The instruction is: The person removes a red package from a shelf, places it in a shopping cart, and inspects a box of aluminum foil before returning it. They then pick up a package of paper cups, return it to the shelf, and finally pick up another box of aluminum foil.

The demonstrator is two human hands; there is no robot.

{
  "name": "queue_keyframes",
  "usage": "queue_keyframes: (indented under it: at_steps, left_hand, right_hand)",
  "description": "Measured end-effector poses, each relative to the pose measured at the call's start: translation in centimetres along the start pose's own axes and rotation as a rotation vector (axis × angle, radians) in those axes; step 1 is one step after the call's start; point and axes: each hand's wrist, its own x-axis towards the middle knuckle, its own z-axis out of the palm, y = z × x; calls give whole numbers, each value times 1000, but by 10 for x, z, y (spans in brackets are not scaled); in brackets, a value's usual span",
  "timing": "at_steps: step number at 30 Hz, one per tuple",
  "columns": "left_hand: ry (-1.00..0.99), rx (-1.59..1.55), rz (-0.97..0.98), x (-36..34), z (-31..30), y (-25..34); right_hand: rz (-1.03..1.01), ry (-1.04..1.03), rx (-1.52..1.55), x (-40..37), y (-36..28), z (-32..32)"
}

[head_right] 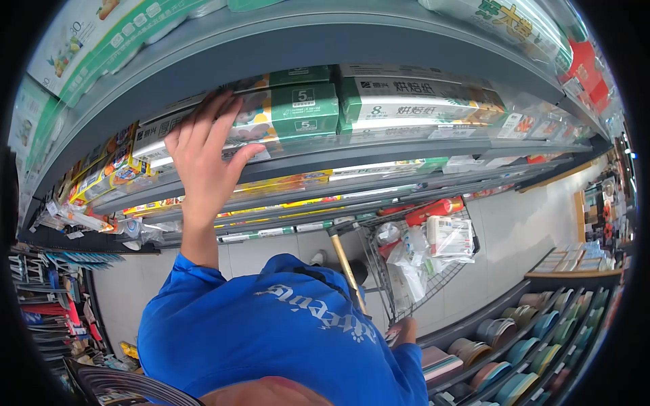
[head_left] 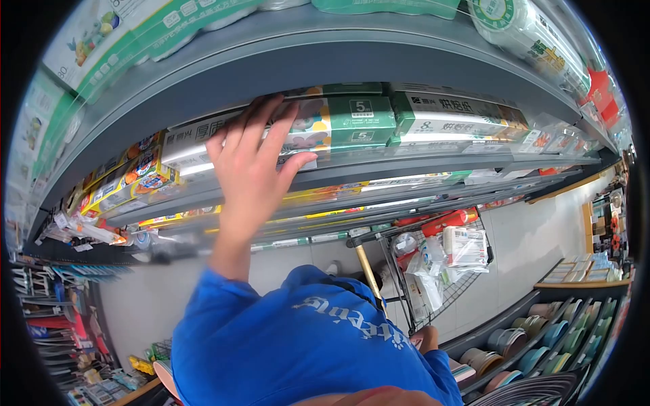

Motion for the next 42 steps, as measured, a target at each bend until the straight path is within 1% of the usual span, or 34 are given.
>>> queue_keyframes:
  at_steps: [4, 9, 13, 16, 19, 21, 23, 25, 28, 31, 32, 35, 36, 37, 38, 39, 40, 42]
  left_hand:
    - [42, 24, 1, -2, -2, 7]
    - [36, -18, 9, 3, -11, 15]
    - [47, -34, -25, 0, -17, 24]
    - [119, -96, 14, 0, -17, 23]
    - [236, -129, 165, -15, -34, 36]
    - [388, -251, 350, -28, -40, 58]
    - [402, -411, 483, -45, -41, 81]
    - [339, -587, 530, -61, -27, 103]
    - [299, -727, 597, -82, -5, 130]
    - [218, -759, 647, -94, 8, 142]
    - [192, -815, 635, -90, 9, 148]
    - [-280, -698, 751, -86, 19, 163]
    - [-362, -660, 814, -95, 34, 167]
    - [-431, -643, 830, -103, 45, 174]
    - [-501, -622, 851, -110, 54, 179]
    - [-573, -600, 880, -118, 63, 185]
    - [-597, -617, 903, -127, 73, 191]
    - [-616, -659, 894, -139, 86, 204]
  right_hand:
    - [-36, 6, 92, -16, -4, 3]
    - [-96, 20, 185, -29, -2, 8]
    - [-184, 37, 291, -34, 0, 7]
    - [-275, 45, 386, -37, -1, 7]
    - [-275, 65, 379, -40, -1, 4]
    - [-232, 84, 331, -45, -3, 0]
    - [-206, 92, 298, -47, -5, 1]
    - [-187, 108, 275, -49, -3, 5]
    - [-165, 139, 251, -54, 2, 13]
    - [-138, 193, 239, -68, 6, 26]
    - [-122, 224, 228, -78, 7, 31]
    - [-59, 396, 184, -141, -6, 53]
    - [-92, 517, 204, -153, -9, 53]
    - [-156, 635, 247, -152, -7, 49]
    - [-373, 989, 355, -100, 13, 44]
    - [-503, 1126, 428, -135, 2, 50]
    - [-633, 1261, 509, -173, -11, 52]
    - [-1192, 1057, 871, -255, -40, 67]
